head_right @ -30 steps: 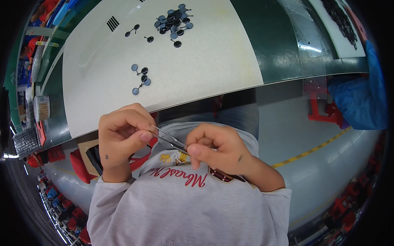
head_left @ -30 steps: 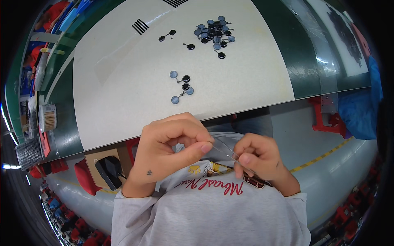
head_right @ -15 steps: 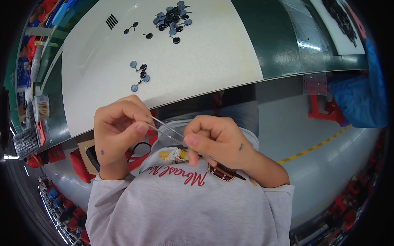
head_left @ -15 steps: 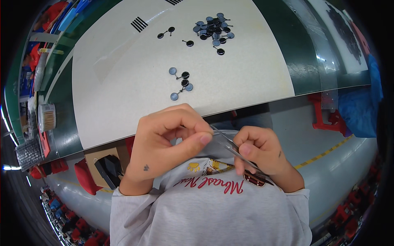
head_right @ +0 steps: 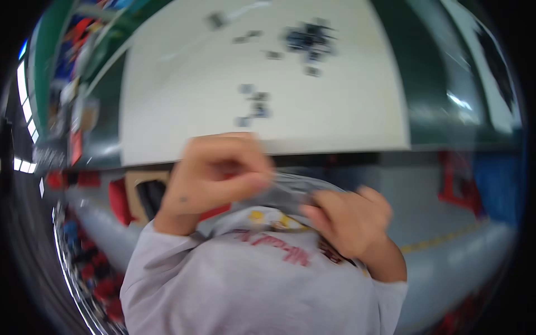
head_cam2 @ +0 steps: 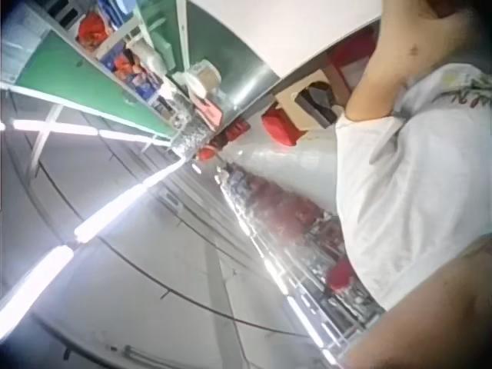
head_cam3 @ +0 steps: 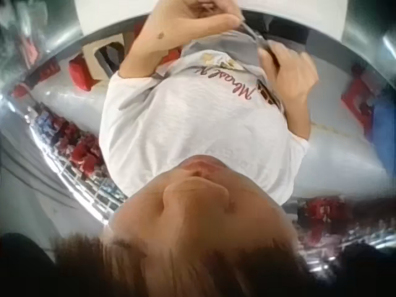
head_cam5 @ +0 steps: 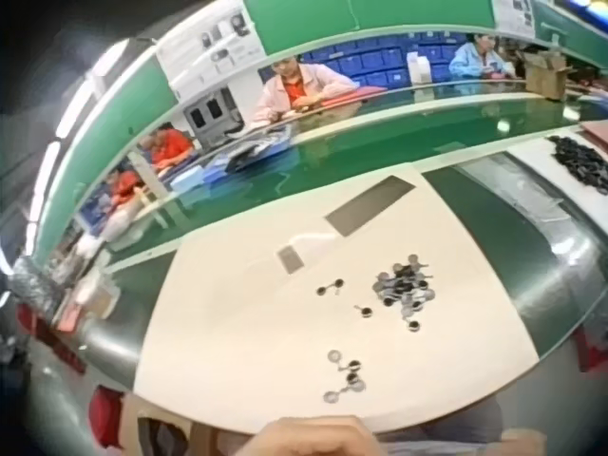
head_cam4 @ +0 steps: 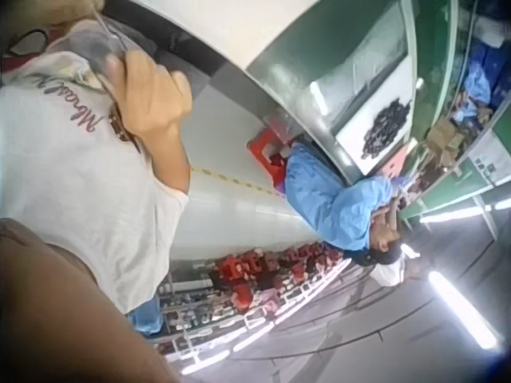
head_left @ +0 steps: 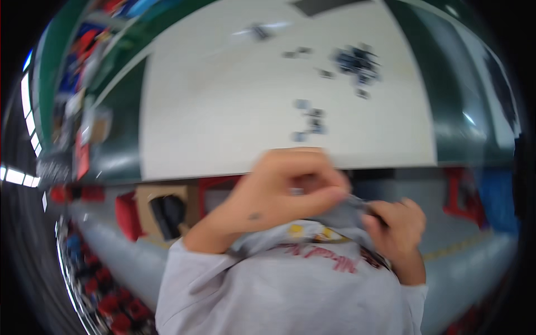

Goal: The recorder uses tweezers to pick up small electronic components and insert them into a connector strip.

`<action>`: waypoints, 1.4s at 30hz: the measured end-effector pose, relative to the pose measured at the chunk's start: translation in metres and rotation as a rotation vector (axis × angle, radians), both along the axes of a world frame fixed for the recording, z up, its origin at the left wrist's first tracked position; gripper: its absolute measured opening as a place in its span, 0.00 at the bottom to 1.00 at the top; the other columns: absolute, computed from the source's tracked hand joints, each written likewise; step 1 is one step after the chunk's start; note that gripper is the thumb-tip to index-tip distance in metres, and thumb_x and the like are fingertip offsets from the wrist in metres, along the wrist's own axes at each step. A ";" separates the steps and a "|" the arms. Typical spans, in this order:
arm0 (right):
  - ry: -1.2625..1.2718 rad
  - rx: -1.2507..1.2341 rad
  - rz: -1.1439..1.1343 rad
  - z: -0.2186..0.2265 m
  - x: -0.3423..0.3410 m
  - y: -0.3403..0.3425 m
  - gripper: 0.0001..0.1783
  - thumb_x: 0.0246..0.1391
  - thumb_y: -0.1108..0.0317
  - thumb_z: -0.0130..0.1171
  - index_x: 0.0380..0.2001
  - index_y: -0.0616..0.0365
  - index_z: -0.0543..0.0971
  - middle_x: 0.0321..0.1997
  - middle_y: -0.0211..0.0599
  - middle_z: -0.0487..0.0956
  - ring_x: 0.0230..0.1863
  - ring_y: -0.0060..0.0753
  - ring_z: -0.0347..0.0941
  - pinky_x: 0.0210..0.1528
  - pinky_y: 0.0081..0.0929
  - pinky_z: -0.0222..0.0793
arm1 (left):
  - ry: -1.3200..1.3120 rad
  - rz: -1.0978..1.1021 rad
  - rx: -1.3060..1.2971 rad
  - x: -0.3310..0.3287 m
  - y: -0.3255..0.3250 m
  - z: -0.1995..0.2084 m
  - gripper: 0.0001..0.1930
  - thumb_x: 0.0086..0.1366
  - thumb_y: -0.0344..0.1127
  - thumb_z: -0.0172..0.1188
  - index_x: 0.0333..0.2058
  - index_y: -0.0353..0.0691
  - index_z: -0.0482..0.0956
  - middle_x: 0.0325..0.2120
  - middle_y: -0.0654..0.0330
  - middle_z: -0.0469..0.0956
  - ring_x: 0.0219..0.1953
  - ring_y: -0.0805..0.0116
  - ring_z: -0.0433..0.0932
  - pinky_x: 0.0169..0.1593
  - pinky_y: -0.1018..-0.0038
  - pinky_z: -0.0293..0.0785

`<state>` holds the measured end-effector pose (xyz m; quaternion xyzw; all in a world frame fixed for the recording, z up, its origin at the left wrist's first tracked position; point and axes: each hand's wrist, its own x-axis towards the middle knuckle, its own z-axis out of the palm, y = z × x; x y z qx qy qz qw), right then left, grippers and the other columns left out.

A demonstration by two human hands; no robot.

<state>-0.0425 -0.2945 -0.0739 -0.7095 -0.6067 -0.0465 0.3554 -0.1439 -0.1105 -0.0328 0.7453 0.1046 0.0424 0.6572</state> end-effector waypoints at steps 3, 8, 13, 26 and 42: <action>-0.079 0.090 -0.172 -0.008 -0.003 -0.004 0.08 0.42 0.67 0.54 0.22 0.61 0.71 0.16 0.34 0.71 0.14 0.29 0.64 0.20 0.26 0.57 | -0.048 -0.034 -0.009 0.008 -0.003 0.000 0.03 0.49 0.28 0.55 0.24 0.35 0.74 0.22 0.62 0.71 0.22 0.78 0.68 0.24 0.84 0.65; 1.300 0.076 0.003 -0.021 -0.001 -0.031 0.12 0.49 0.65 0.48 0.29 0.65 0.68 0.18 0.35 0.71 0.13 0.20 0.60 0.13 0.12 0.50 | -0.194 -0.043 -0.130 0.004 -0.010 0.020 0.06 0.45 0.29 0.53 0.17 0.32 0.73 0.13 0.60 0.71 0.18 0.77 0.67 0.22 0.82 0.63; -0.157 0.247 -0.179 -0.010 0.005 0.005 0.14 0.51 0.61 0.45 0.28 0.64 0.67 0.14 0.31 0.68 0.10 0.11 0.55 0.11 0.07 0.48 | -0.221 0.050 -0.014 0.007 -0.009 0.012 0.06 0.45 0.30 0.52 0.17 0.32 0.72 0.13 0.60 0.71 0.18 0.76 0.67 0.22 0.82 0.63; -0.064 0.137 -0.019 0.012 0.007 0.005 0.05 0.42 0.75 0.52 0.25 0.65 0.70 0.16 0.35 0.72 0.10 0.21 0.61 0.12 0.14 0.52 | -0.068 0.029 -0.026 0.007 0.001 0.004 0.02 0.46 0.22 0.55 0.21 0.33 0.73 0.18 0.62 0.69 0.18 0.81 0.63 0.21 0.86 0.57; 1.892 -0.233 0.199 0.032 0.016 -0.005 0.14 0.44 0.63 0.53 0.23 0.65 0.67 0.10 0.34 0.69 0.08 0.18 0.60 0.08 0.14 0.51 | -0.052 -0.093 -0.089 0.016 -0.004 0.010 0.02 0.44 0.23 0.56 0.20 0.33 0.74 0.17 0.62 0.70 0.17 0.81 0.63 0.20 0.86 0.56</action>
